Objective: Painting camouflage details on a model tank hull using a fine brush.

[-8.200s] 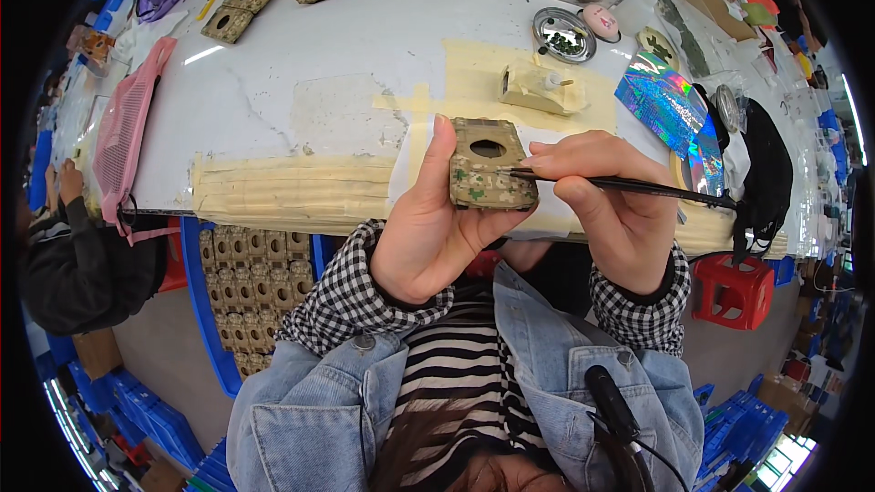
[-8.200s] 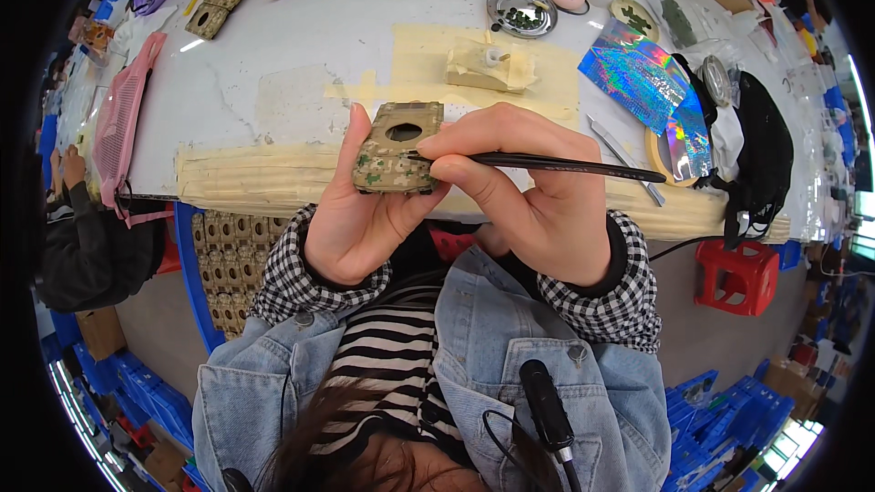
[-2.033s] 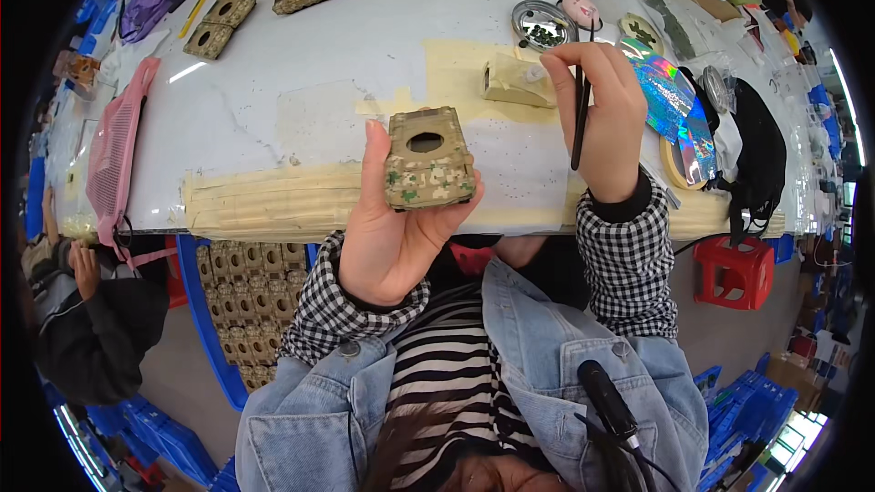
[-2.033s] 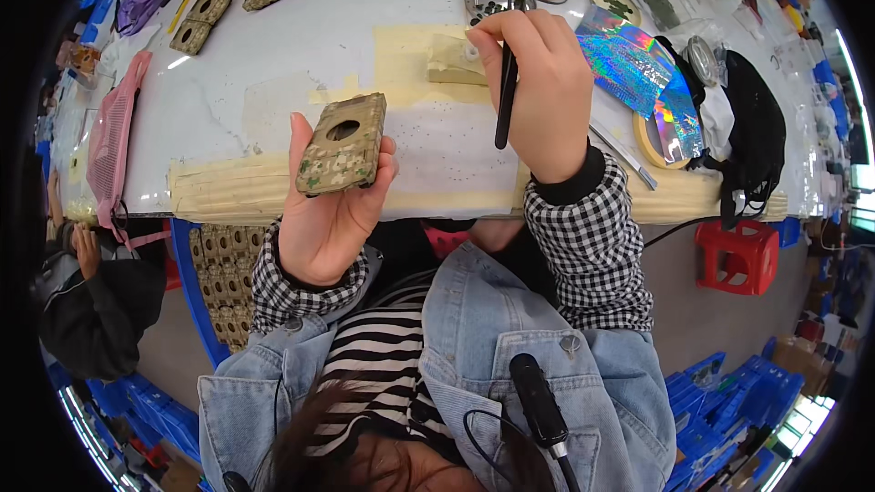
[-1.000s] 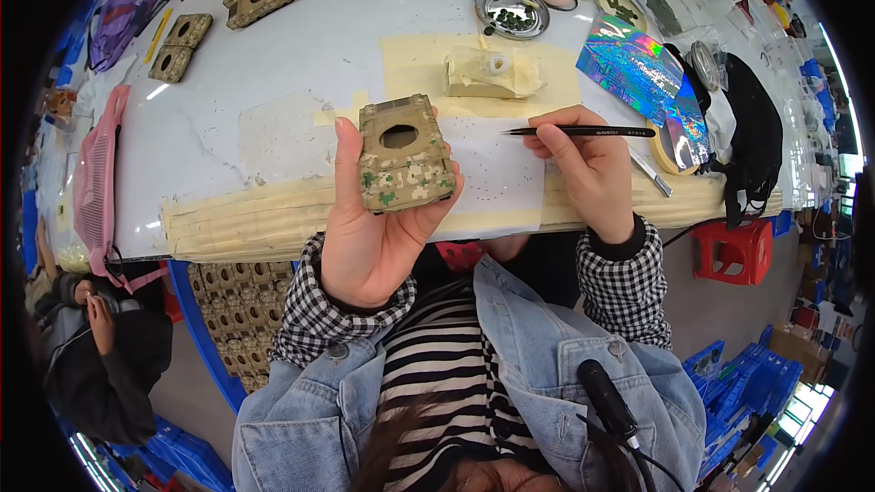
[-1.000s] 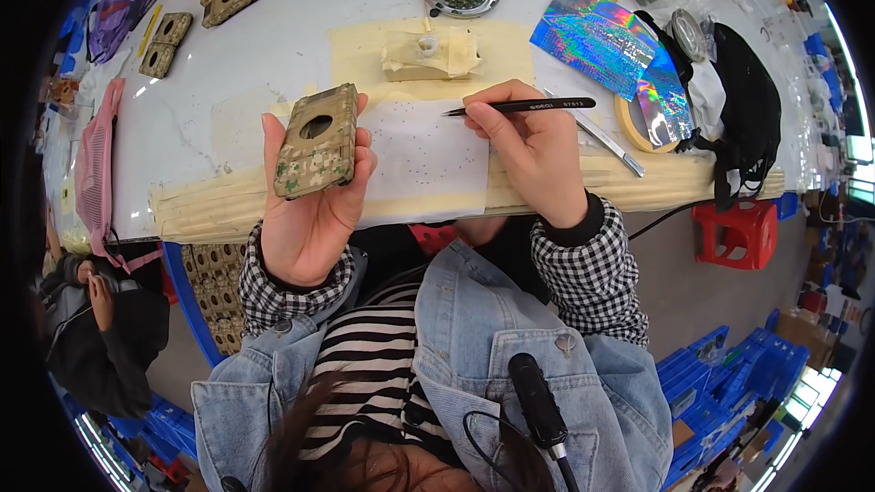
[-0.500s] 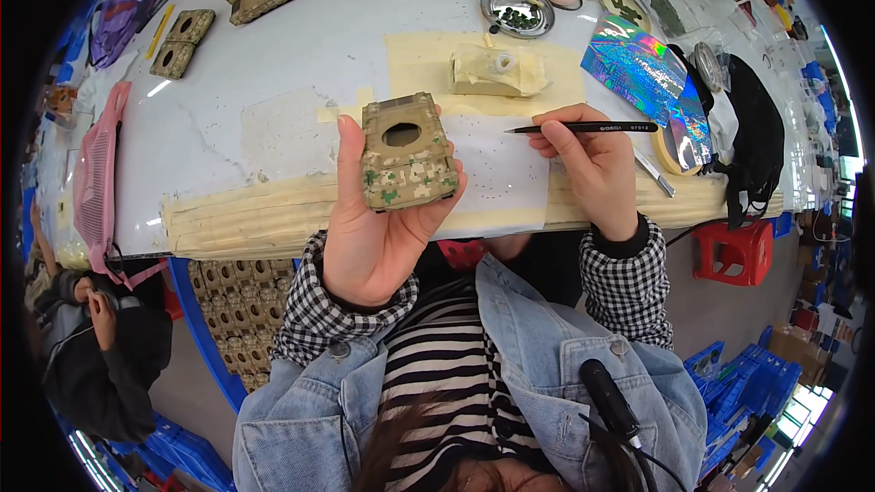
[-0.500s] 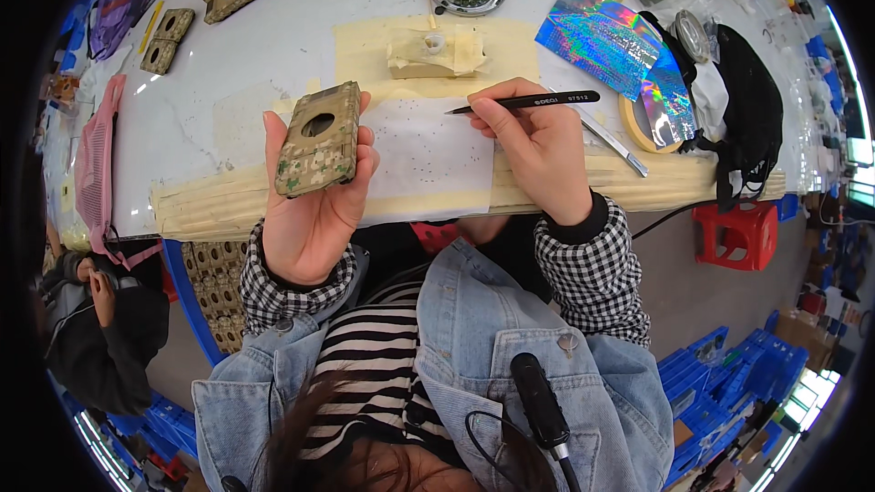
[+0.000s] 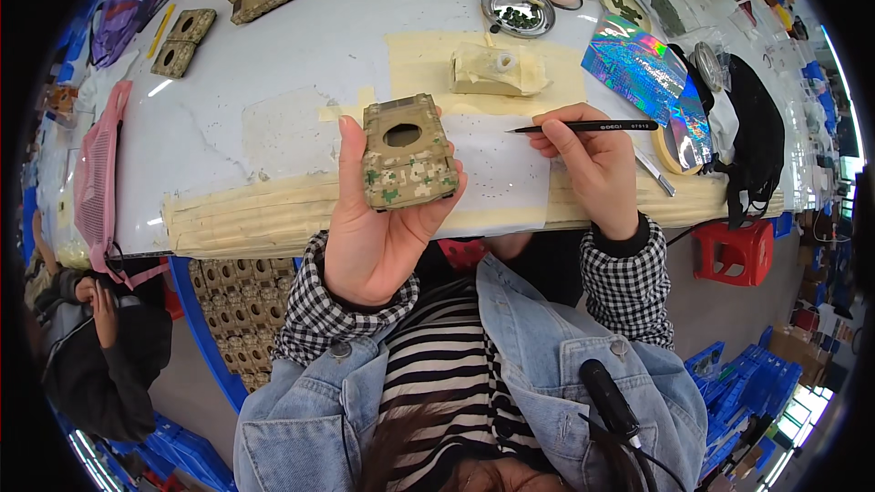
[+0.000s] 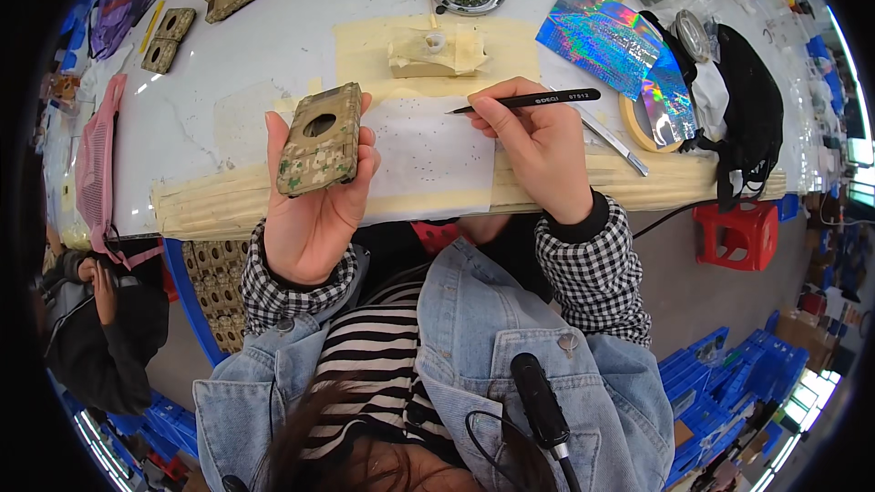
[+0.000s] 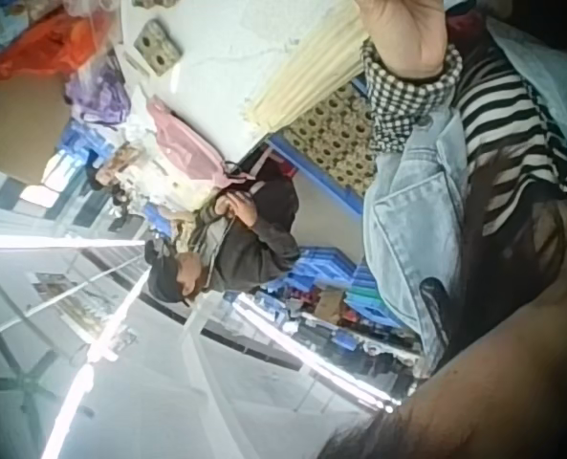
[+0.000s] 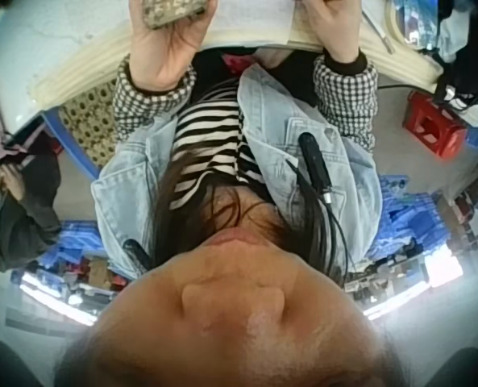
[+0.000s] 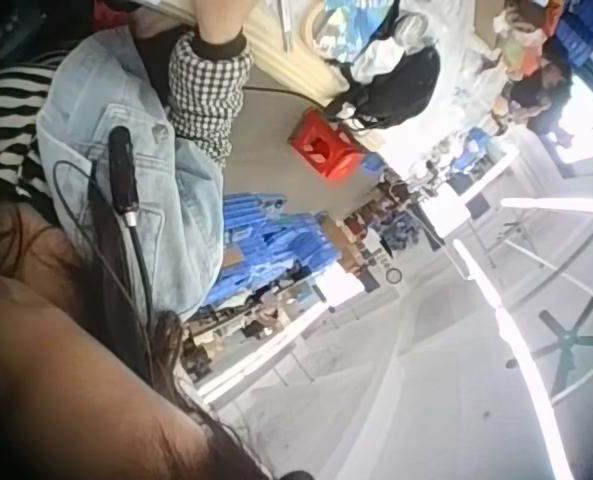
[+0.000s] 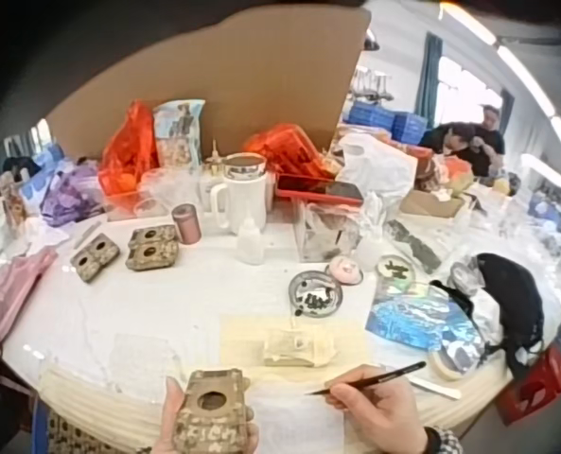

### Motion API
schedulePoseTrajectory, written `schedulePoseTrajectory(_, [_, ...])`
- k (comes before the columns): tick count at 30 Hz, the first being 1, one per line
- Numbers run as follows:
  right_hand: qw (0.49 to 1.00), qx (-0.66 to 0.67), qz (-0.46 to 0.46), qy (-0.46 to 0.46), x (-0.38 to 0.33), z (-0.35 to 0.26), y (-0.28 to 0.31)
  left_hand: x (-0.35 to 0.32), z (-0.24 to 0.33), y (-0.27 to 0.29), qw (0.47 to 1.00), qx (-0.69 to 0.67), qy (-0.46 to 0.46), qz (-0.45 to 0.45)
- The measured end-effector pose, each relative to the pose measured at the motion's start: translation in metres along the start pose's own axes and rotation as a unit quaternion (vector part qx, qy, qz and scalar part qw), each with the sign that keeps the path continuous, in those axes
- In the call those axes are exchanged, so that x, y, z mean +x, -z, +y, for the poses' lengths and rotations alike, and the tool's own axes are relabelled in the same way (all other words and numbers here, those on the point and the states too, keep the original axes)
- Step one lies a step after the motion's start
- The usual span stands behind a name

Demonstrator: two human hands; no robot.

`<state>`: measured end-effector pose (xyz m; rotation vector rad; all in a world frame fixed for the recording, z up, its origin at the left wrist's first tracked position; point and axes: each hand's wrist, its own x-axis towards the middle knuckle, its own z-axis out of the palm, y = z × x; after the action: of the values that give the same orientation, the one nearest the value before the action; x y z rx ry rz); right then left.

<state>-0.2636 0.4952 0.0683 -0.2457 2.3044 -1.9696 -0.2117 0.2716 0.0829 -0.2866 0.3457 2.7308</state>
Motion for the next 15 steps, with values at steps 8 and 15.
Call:
schedulePoseTrajectory(8, [1.000,-0.005,0.005,-0.001,0.0003,-0.0009,-0.0003,-0.0010,-0.0001,0.0011,1.000,0.000,-0.001,-0.002])
schedulePoseTrajectory(15, [1.000,-0.013,0.001,0.006,0.0003,-0.0012,-0.0007,-0.0017,-0.0010,0.0022,1.000,-0.001,0.000,0.004])
